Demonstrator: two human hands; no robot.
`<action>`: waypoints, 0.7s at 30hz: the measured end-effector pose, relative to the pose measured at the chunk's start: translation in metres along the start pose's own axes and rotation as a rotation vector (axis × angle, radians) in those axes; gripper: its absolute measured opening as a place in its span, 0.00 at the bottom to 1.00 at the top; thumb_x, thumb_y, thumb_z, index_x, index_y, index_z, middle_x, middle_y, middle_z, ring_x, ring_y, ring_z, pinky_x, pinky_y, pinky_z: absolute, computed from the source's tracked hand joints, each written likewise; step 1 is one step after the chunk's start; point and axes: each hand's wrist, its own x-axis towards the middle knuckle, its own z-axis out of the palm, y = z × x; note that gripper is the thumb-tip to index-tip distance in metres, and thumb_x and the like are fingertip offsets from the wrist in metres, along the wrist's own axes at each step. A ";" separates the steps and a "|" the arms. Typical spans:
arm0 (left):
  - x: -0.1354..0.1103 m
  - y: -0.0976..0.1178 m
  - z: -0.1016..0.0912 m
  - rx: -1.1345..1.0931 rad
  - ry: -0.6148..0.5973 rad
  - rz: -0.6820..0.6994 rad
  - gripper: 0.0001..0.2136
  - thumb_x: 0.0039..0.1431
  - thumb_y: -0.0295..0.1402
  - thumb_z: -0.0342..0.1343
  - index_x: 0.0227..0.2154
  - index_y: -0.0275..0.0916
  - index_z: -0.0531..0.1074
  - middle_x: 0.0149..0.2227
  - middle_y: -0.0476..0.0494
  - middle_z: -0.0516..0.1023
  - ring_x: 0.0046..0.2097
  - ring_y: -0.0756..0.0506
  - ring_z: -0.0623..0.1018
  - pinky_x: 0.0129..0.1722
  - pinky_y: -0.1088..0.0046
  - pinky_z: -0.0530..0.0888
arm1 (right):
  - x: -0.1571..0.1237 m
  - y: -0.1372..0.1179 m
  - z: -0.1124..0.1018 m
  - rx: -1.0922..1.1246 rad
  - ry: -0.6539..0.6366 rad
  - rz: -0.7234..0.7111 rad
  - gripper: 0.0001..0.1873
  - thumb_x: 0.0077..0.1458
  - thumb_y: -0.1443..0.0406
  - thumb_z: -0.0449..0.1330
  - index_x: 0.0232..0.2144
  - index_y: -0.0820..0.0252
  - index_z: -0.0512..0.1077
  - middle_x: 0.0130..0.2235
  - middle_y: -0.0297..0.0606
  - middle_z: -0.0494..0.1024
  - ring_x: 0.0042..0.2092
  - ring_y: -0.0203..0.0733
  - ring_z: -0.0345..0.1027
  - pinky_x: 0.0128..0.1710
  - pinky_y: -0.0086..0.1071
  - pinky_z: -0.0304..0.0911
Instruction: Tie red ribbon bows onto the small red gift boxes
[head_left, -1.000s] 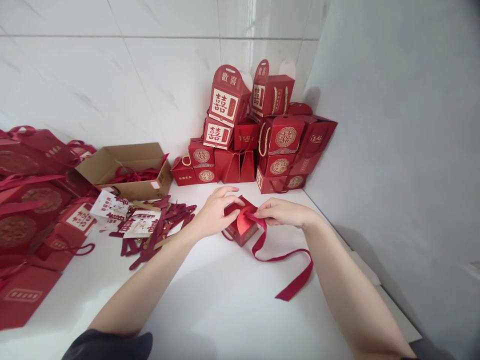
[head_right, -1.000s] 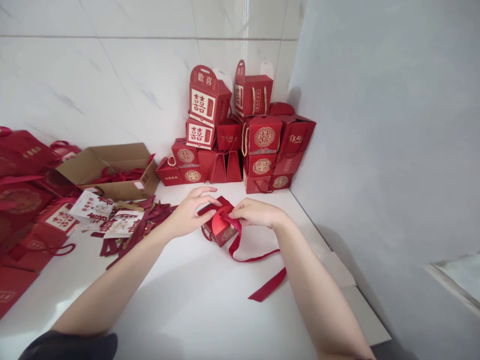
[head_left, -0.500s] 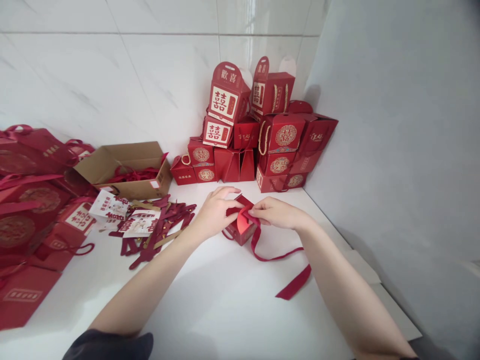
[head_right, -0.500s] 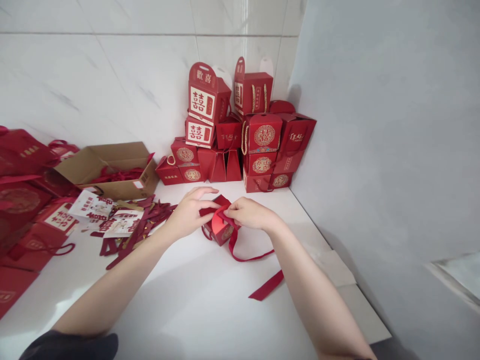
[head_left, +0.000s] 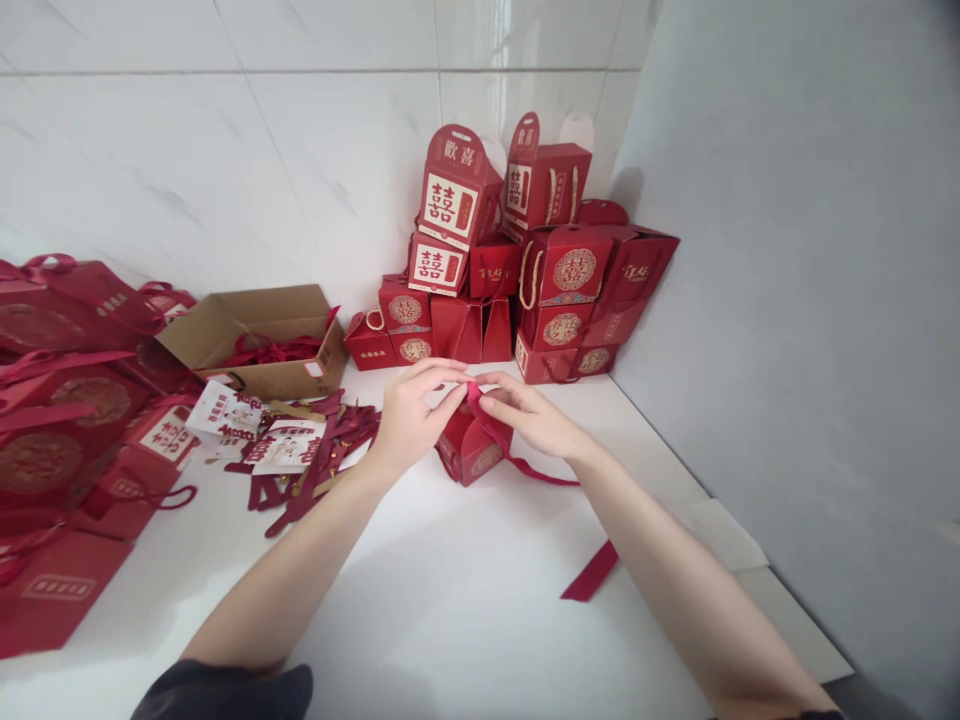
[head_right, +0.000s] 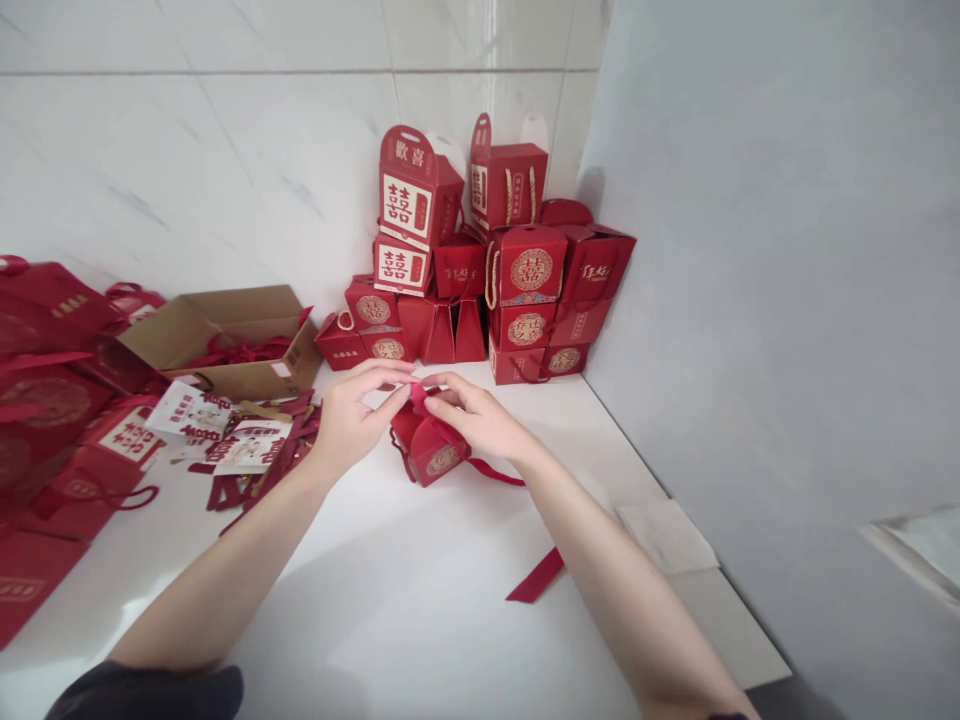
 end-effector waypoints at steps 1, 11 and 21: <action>0.001 0.000 -0.001 -0.009 -0.012 -0.018 0.08 0.60 0.30 0.53 0.36 0.40 0.76 0.43 0.44 0.77 0.46 0.47 0.76 0.45 0.70 0.73 | 0.000 0.000 0.002 0.046 -0.014 0.005 0.15 0.59 0.57 0.57 0.46 0.57 0.70 0.43 0.40 0.78 0.45 0.41 0.72 0.48 0.37 0.64; -0.001 -0.025 -0.015 -0.009 -0.449 -0.407 0.12 0.58 0.37 0.52 0.40 0.41 0.78 0.42 0.45 0.80 0.43 0.42 0.79 0.45 0.68 0.73 | -0.011 -0.039 -0.001 0.178 0.262 -0.140 0.15 0.60 0.57 0.56 0.26 0.59 0.72 0.26 0.34 0.75 0.33 0.38 0.70 0.42 0.34 0.63; -0.002 -0.010 -0.025 -0.387 -0.579 -0.652 0.19 0.50 0.28 0.57 0.48 0.38 0.72 0.39 0.44 0.80 0.39 0.46 0.79 0.37 0.73 0.75 | -0.003 -0.002 0.013 -0.205 0.010 0.269 0.19 0.57 0.53 0.54 0.23 0.61 0.69 0.24 0.31 0.69 0.26 0.33 0.58 0.27 0.28 0.53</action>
